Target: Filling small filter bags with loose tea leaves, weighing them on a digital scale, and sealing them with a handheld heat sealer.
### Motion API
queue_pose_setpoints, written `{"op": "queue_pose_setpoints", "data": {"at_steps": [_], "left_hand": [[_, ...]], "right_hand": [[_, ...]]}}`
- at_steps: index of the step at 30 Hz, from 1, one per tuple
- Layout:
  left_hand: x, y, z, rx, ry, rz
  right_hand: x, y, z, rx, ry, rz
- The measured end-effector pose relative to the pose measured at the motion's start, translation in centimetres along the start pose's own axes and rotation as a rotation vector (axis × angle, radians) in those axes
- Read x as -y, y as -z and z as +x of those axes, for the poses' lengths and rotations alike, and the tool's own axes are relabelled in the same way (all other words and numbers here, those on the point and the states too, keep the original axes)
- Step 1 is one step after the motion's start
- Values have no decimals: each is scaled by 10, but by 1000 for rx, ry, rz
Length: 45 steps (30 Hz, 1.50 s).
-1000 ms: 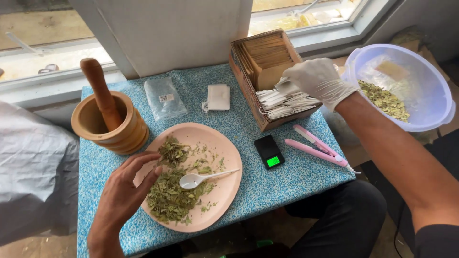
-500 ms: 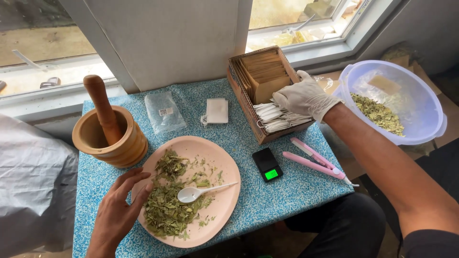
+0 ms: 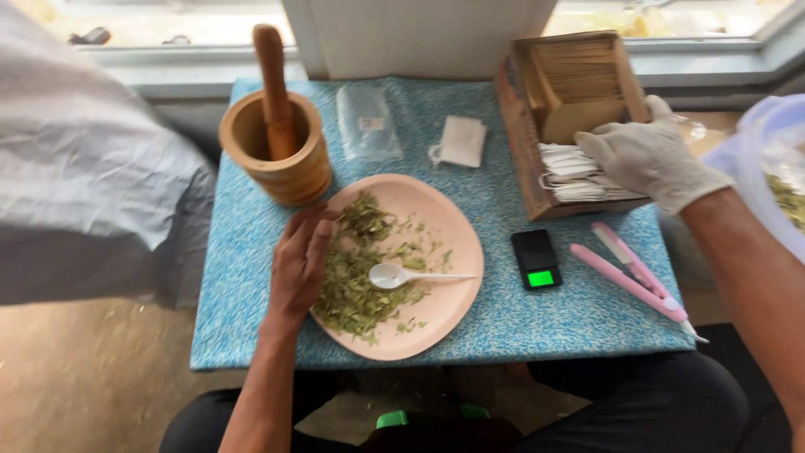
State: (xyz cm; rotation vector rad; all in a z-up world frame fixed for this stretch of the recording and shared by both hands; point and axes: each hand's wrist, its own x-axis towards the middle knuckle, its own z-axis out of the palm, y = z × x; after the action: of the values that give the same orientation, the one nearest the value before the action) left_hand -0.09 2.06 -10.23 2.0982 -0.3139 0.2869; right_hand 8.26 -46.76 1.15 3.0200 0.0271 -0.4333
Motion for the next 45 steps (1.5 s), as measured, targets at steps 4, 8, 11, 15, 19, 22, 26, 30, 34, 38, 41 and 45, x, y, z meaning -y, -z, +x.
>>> {"op": "queue_pose_setpoints", "data": {"at_steps": [4,8,11,15,19,22,26,30,34,38,41,45], "left_hand": [[-6,1,0,8,42,-37],[-7,0,1,8,69,-34],[-4,-2,1,-6,80,-46],[-5,-2,3,-26,67,-81],[1,-5,1,-51,70,-118],[3,-6,1,-87,66,-150],[-1,-5,0,-123,74,-151],[4,-7,0,-161,66,-153],[7,-8,1,-178,81,-162],[9,-8,1,-196,68,-181],[10,-9,-1,-200,56,-191],[10,-9,-1,-208,51,-184]], "right_hand": [[-49,-35,29,11,27,-9],[-75,-43,28,-172,130,0],[-86,-48,23,-426,240,-78],[-67,-31,1,-725,382,-110],[-6,-14,-12,-895,437,-118],[54,0,-18,-743,515,151],[111,-26,8,-526,361,295],[122,-98,85,-544,285,-104],[130,-117,106,-543,303,-260],[127,-119,107,-617,314,-322],[118,-117,104,-647,360,-269],[113,-106,99,-625,400,-85]]}}
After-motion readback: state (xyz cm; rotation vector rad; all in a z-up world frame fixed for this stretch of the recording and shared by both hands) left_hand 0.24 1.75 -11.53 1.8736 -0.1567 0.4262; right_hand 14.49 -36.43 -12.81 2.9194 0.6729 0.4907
